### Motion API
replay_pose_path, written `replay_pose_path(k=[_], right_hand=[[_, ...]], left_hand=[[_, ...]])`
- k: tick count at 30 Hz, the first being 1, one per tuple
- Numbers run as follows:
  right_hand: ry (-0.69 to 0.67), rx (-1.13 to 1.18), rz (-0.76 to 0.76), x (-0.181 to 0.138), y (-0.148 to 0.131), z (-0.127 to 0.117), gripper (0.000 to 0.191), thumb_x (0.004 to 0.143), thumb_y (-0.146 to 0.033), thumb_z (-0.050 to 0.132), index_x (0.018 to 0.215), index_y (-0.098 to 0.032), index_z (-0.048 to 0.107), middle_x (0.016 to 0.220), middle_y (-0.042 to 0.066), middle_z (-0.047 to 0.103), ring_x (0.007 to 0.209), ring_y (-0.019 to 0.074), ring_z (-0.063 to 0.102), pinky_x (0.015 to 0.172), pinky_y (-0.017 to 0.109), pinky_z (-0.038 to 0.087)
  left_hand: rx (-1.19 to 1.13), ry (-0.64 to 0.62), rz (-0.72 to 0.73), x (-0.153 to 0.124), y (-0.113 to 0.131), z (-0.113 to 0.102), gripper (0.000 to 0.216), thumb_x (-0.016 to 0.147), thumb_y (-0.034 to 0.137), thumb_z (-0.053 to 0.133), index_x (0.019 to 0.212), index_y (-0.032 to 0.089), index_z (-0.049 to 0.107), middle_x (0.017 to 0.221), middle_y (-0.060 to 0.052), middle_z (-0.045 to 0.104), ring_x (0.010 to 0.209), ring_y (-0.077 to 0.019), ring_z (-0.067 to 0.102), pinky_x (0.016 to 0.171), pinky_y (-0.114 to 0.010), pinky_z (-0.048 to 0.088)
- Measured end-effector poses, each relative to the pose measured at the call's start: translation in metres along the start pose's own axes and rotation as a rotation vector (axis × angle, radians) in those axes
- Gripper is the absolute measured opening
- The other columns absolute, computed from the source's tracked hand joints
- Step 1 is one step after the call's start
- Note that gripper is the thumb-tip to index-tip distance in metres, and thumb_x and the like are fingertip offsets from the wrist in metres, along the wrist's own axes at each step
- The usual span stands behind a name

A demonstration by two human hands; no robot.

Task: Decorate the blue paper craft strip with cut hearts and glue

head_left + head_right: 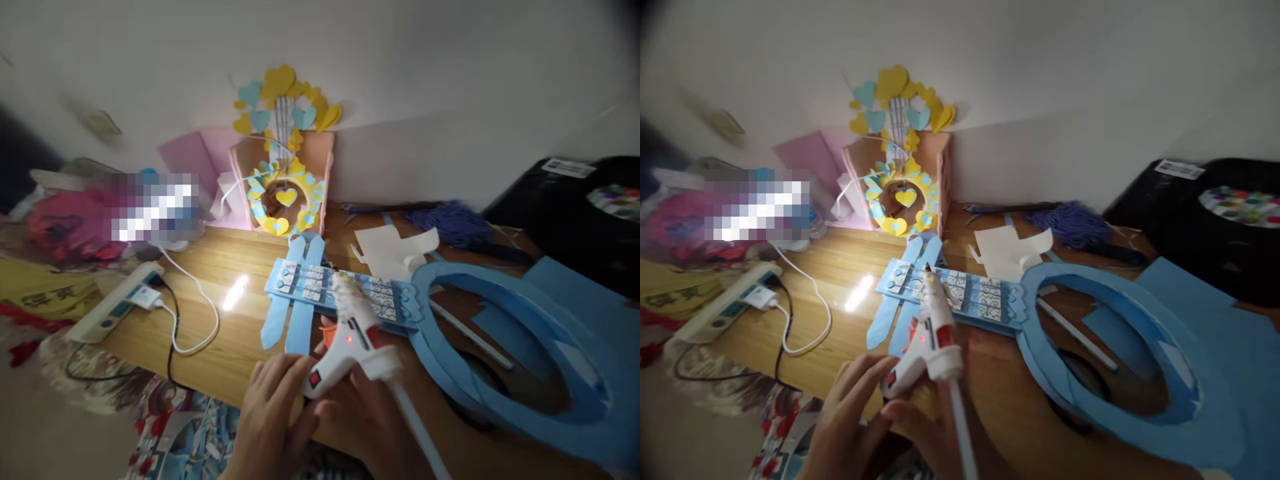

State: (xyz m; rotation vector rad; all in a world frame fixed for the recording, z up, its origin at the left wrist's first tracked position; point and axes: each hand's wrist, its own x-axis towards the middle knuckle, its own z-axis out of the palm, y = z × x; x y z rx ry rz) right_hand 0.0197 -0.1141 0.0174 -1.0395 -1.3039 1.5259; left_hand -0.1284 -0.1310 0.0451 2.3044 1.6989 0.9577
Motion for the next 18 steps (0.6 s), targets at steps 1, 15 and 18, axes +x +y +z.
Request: replay_pose_path(k=[1,15,18], right_hand=[[-0.093,-0.012,-0.003,0.001,0.001,0.007,0.043,0.080,-0.042,0.065,0.120,-0.031,0.053,0.096,0.005,0.064,0.095,0.0240,0.060,0.086,0.035,0.050],[-0.543,-0.347,-0.042,0.005,0.007,-0.009,0.023,0.090,-0.032,0.047,0.074,-0.018,0.056,0.077,0.003,0.059,0.072,0.0152,0.057,0.069,0.027,0.043],[-0.366,-0.290,0.147,0.007,0.019,-0.028,0.026,0.092,-0.038,0.046,0.080,-0.019,0.059,0.082,0.003,0.061,0.078,0.0170,0.057,0.074,0.030,0.043]], left_hand=[[0.045,0.058,-0.039,-0.007,-0.010,-0.005,0.024,0.092,0.035,0.048,0.113,0.024,0.053,0.096,-0.005,0.066,0.085,-0.0179,0.063,0.072,-0.025,0.049],[0.480,0.015,-0.526,0.046,-0.204,-0.011,0.029,0.089,0.035,0.044,0.081,0.015,0.064,0.083,-0.011,0.061,0.079,-0.0261,0.057,0.073,-0.035,0.039],[0.432,0.017,-0.594,0.053,-0.207,-0.004,0.030,0.086,0.037,0.046,0.082,0.013,0.064,0.088,-0.015,0.059,0.089,-0.0313,0.056,0.077,-0.039,0.039]])
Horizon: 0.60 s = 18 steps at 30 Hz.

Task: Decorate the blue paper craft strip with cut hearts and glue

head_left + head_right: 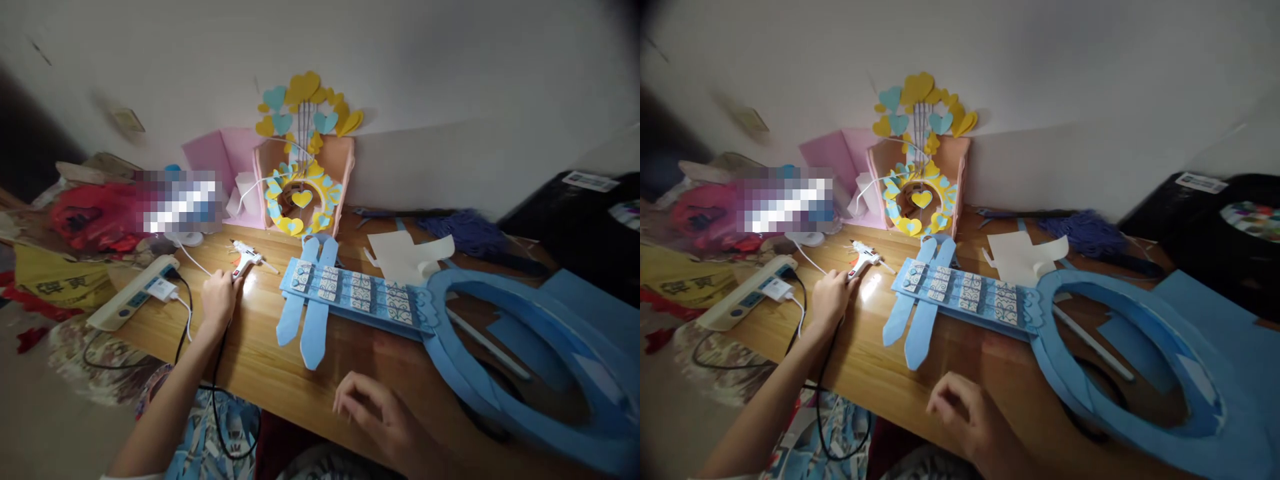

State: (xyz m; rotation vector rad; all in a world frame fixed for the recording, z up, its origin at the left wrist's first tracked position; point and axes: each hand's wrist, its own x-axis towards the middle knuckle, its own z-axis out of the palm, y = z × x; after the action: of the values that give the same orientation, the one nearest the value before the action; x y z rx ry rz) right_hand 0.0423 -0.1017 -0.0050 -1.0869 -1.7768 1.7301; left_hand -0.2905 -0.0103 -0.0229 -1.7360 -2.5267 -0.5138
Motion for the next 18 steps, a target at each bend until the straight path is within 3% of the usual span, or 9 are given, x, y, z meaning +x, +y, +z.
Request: replay_pose_path(k=[3,5,9,12,18], right_hand=[[0.201,0.247,0.134,0.004,0.024,-0.010,0.027,0.089,-0.041,0.049,0.101,-0.020,0.063,0.101,0.006,0.064,0.081,0.0170,0.058,0.081,0.034,0.044],[0.292,0.476,0.160,0.011,0.036,-0.014,0.034,0.085,-0.041,0.055,0.112,-0.023,0.062,0.119,0.007,0.060,0.084,0.0166,0.059,0.086,0.036,0.045],[0.332,0.743,0.175,0.024,0.040,-0.016,0.035,0.079,-0.037,0.061,0.111,-0.021,0.064,0.128,0.009,0.057,0.084,0.0157,0.062,0.088,0.037,0.047],[0.307,0.657,0.159,0.031,0.034,-0.016,0.035,0.080,-0.035,0.059,0.111,-0.019,0.063,0.126,0.010,0.058,0.085,0.0167,0.064,0.089,0.038,0.049],[0.480,0.042,-0.029,0.046,0.038,-0.017,0.024,0.086,-0.031,0.041,0.090,-0.018,0.060,0.094,0.009,0.067,0.083,0.0205,0.065,0.080,0.038,0.052]], left_hand=[[-0.113,-0.017,-0.045,-0.011,0.012,-0.003,0.040,0.089,0.041,0.038,0.100,0.011,0.061,0.108,-0.020,0.056,0.108,-0.0360,0.048,0.086,-0.044,0.037],[-0.239,-0.095,-0.035,-0.026,0.025,-0.005,0.048,0.091,0.046,0.030,0.107,0.012,0.058,0.113,-0.019,0.055,0.110,-0.0339,0.049,0.088,-0.044,0.038],[-0.558,-0.464,0.053,-0.056,0.054,-0.005,0.056,0.086,0.061,0.031,0.082,0.017,0.064,0.080,-0.008,0.066,0.076,-0.0225,0.061,0.070,-0.032,0.047],[-0.745,-0.637,0.068,-0.064,0.069,-0.004,0.057,0.075,0.070,0.044,0.069,0.017,0.063,0.068,-0.005,0.065,0.066,-0.0192,0.059,0.061,-0.028,0.047],[-0.940,-0.720,0.004,-0.054,0.078,-0.015,0.057,0.069,0.070,0.055,0.080,0.015,0.064,0.077,-0.007,0.069,0.074,-0.0207,0.062,0.066,-0.028,0.047]])
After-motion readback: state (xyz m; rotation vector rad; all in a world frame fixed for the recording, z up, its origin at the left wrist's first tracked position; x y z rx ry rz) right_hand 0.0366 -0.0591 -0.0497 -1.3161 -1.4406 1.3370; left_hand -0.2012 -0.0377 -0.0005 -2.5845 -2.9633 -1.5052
